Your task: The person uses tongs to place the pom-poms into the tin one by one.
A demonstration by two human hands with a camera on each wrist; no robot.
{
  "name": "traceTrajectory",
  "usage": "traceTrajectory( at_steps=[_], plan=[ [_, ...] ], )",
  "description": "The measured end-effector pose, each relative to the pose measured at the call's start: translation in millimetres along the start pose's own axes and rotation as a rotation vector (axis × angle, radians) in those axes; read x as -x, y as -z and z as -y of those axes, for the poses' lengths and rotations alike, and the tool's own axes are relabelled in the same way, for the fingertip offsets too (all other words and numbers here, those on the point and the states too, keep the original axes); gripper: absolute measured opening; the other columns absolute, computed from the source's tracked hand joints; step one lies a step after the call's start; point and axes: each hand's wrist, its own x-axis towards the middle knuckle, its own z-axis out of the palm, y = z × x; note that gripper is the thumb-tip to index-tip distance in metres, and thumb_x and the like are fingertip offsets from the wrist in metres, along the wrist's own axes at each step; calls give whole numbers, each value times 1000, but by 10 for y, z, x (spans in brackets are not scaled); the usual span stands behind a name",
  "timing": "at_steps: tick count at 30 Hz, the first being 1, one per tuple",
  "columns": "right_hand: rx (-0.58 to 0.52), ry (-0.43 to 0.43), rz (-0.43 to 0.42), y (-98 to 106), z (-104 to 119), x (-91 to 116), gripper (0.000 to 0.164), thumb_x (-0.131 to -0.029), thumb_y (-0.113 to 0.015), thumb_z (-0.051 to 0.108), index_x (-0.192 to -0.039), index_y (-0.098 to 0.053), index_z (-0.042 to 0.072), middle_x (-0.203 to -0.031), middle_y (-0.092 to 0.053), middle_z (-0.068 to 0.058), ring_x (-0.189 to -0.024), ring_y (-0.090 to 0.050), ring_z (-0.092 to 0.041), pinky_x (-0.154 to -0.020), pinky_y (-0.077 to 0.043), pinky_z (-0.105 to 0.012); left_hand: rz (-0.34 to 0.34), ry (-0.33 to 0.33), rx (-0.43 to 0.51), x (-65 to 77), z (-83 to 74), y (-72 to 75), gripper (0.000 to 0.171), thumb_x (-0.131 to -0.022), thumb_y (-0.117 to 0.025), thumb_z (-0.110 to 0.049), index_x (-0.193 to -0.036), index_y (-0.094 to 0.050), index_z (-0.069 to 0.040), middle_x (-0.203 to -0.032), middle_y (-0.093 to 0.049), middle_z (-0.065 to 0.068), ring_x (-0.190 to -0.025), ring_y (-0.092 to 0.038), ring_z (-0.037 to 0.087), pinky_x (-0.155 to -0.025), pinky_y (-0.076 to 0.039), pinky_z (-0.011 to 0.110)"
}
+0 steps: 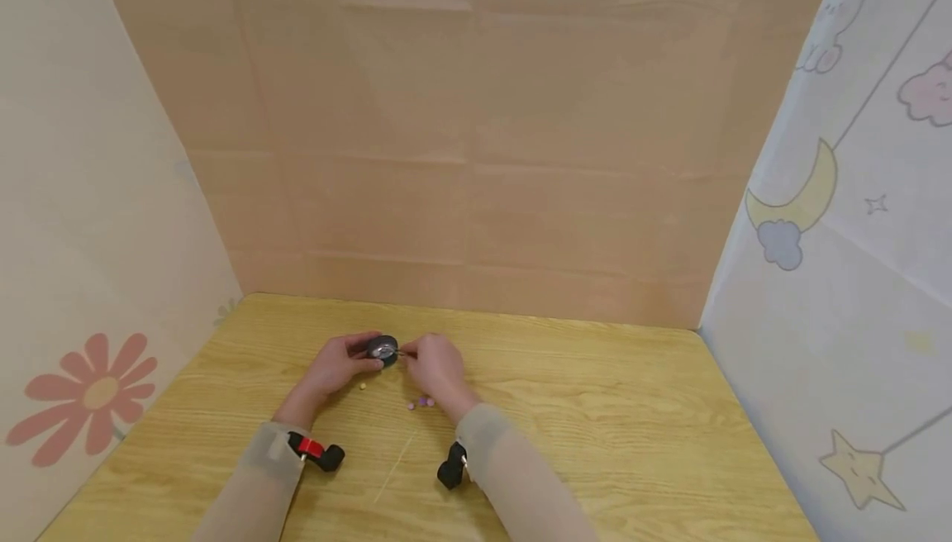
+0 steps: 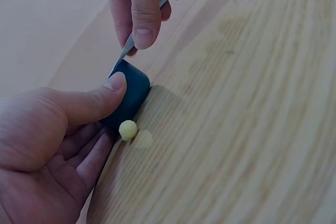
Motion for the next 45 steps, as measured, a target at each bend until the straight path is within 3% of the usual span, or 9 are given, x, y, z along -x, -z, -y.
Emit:
traceTrajectory(
  at_steps=[13,26,33,45],
  plan=[
    [-5,-41,-5,-24,-42,20,15,-97,-82,30,-111,-88,25,-108,-81,8,-102,-76,-17,-83,-62,-39,1,-10,-1,-5,38,-7,60,-94,-83,-4,-148,-60,5,-150,-57,28,-138,-58,41,-109,-54,44],
    [-50,-43,-8,27,-106,92,15,-95,-84,25,-109,-88,20,-108,-82,3,-102,-77,-21,-81,-62,-39,-10,-5,-18,7,22,5,61,-93,-84,-4,-149,-61,3,-151,-57,27,-138,-58,40,-111,-52,47],
    [-60,-58,-8,29,-139,120,16,-97,-83,26,-111,-88,21,-110,-81,4,-107,-76,-20,-88,-62,-41,-14,-4,-31,-1,30,8,60,-93,-84,-6,-148,-61,2,-151,-58,27,-138,-59,40,-110,-53,47],
    [-80,-44,-26,69,-159,174,16,-96,-83,25,-110,-88,22,-109,-81,5,-103,-76,-19,-83,-63,-40,-12,0,-10,3,25,5,60,-93,-85,-6,-147,-62,2,-150,-58,27,-137,-59,40,-111,-52,47]
  ],
)
